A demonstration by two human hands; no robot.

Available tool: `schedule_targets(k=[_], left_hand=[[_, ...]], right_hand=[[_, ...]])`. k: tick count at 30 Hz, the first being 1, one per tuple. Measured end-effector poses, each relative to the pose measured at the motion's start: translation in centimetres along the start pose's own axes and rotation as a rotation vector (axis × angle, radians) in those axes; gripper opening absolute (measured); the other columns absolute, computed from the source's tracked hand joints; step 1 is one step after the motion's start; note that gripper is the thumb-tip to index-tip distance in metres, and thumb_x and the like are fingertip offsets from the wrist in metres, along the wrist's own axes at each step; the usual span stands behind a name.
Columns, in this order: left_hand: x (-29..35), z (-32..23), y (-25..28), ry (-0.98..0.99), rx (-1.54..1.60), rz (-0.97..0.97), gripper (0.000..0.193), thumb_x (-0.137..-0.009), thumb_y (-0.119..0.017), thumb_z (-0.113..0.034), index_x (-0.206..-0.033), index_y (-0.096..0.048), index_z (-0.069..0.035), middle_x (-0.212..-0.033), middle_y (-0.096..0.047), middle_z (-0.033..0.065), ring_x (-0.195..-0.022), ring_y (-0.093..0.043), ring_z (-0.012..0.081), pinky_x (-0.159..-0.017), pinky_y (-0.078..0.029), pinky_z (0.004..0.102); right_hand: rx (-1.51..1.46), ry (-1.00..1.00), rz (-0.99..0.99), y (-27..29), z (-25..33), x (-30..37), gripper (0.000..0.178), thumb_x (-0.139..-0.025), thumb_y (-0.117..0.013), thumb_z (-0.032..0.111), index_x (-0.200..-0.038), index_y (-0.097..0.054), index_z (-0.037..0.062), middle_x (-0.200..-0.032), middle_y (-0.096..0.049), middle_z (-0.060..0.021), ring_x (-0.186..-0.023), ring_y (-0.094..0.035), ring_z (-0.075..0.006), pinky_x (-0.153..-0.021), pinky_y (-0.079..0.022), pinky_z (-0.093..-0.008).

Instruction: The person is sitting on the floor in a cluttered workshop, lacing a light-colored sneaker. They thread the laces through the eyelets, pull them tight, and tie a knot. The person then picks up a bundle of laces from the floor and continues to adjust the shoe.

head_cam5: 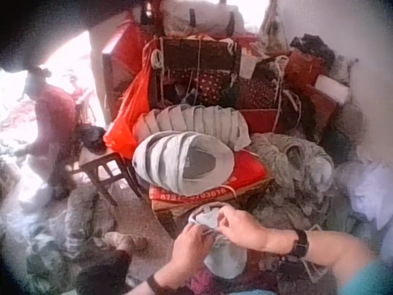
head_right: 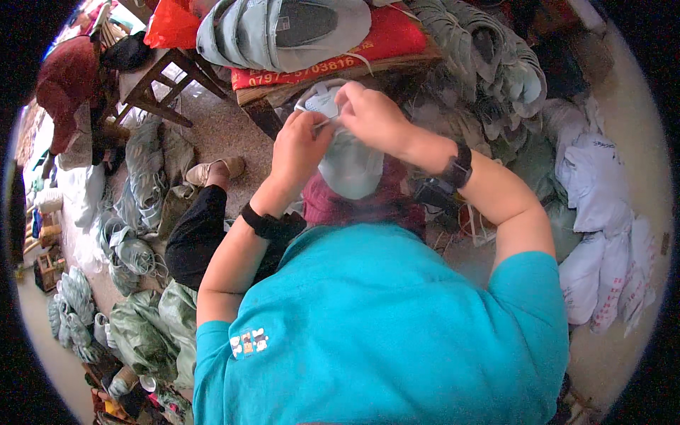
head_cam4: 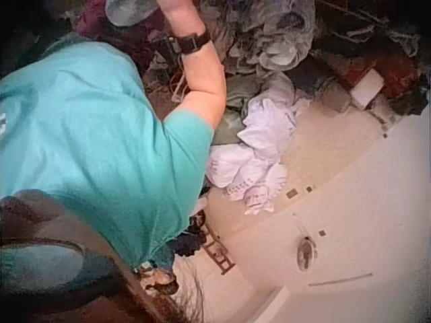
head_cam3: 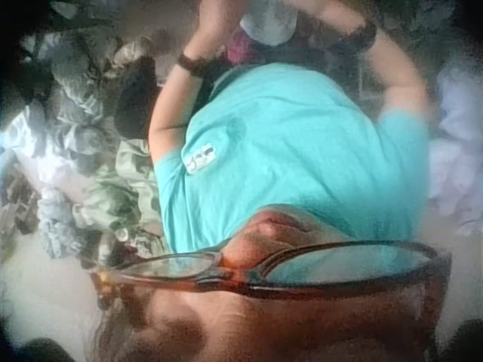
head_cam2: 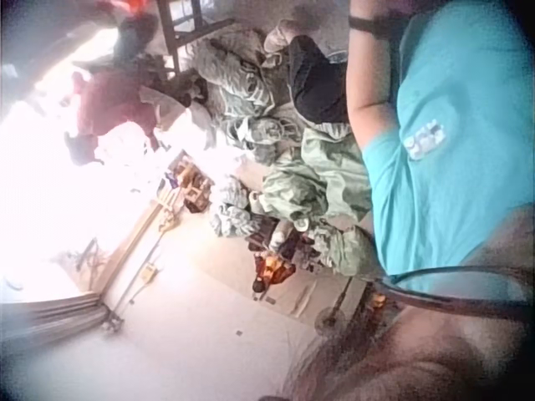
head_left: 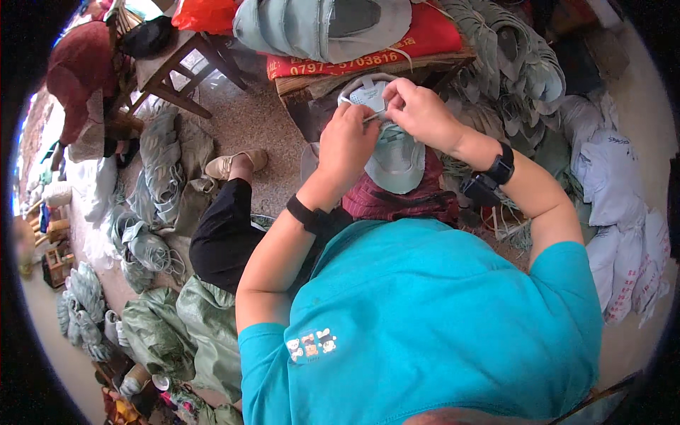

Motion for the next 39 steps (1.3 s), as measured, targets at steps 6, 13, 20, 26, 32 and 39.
schedule_targets(k=[6, 13, 20, 26, 32, 39], left_hand=[[0.8, 0.3, 2.7, -0.099, 0.184, -0.173, 0.011, -0.082, -0.068, -0.007, -0.091, -0.063, -0.003, -0.088, -0.061, 0.0116, -0.073, -0.060, 0.0260, -0.068, -0.051, 0.0343], [2.3, 4.1, 1.6, 0.138, 0.731, -0.121, 0.021, -0.103, -0.051, -0.018, -0.110, -0.056, 0.001, -0.087, -0.055, -0.0007, -0.079, -0.051, 0.0078, -0.070, -0.044, 0.0234], [2.8, 0.6, 1.6, -0.201, 0.113, -0.220, 0.009, -0.087, -0.067, -0.006, -0.095, -0.070, -0.007, -0.087, -0.059, 0.0103, -0.085, -0.056, 0.0264, -0.073, -0.045, 0.0376], [1.1, -0.3, 1.6, -0.186, -0.041, -0.177, 0.010, -0.077, -0.073, -0.013, -0.084, -0.066, -0.010, -0.085, -0.061, 0.0066, -0.091, -0.055, 0.0263, -0.077, -0.041, 0.0401], [0.4, -2.2, 0.6, -0.272, -0.327, -0.281, 0.013, -0.075, -0.073, -0.018, -0.081, -0.064, -0.011, -0.088, -0.061, 0.0064, -0.094, -0.054, 0.0283, -0.078, -0.040, 0.0424], [0.5, -2.2, 1.0, -0.242, -0.435, -0.213, 0.012, -0.074, -0.071, -0.019, -0.080, -0.064, -0.011, -0.089, -0.060, 0.0070, -0.095, -0.054, 0.0296, -0.078, -0.040, 0.0435]], right_hand=[[0.319, 0.559, -0.080, 0.3, 3.0, 1.0, 0.018, -0.085, -0.066, 0.009, -0.102, -0.064, 0.0038, -0.086, -0.063, -0.0102, -0.077, -0.064, -0.0289, -0.070, -0.053, -0.0353], [0.134, 0.877, 0.021, -0.4, 12.6, -2.7, 0.013, -0.085, -0.067, 0.008, -0.097, -0.067, 0.0033, -0.091, -0.065, -0.0098, -0.083, -0.067, -0.0266, -0.071, -0.054, -0.0347], [-0.857, 0.995, 0.276, 2.2, 27.6, -3.1, 0.013, -0.089, -0.067, 0.015, -0.097, -0.070, 0.0060, -0.087, -0.072, -0.0108, -0.075, -0.071, -0.0207, -0.066, -0.055, -0.0308], [-0.973, 0.861, 0.274, 4.8, 26.6, -4.2, 0.011, -0.095, -0.060, 0.004, -0.102, -0.065, -0.0033, -0.086, -0.069, -0.0101, -0.073, -0.068, -0.0120, -0.067, -0.061, -0.0236], [-0.587, 0.879, 0.048, 5.4, 20.1, -6.6, 0.013, -0.093, -0.062, 0.009, -0.102, -0.066, 0.0007, -0.090, -0.069, -0.0111, -0.079, -0.070, -0.0169, -0.071, -0.059, -0.0279], [0.175, 0.725, 0.058, 4.4, 6.9, -2.5, 0.012, -0.084, -0.066, 0.008, -0.093, -0.063, 0.0012, -0.105, -0.062, -0.0126, -0.099, -0.060, -0.0272, -0.086, -0.049, -0.0371]])
Point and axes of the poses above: each hand's wrist, its own x-axis away from the middle knuckle, its own y-axis out of the back of the hand, z = x × y, the point moved 5 cm from there along -x, towards the middle knuckle
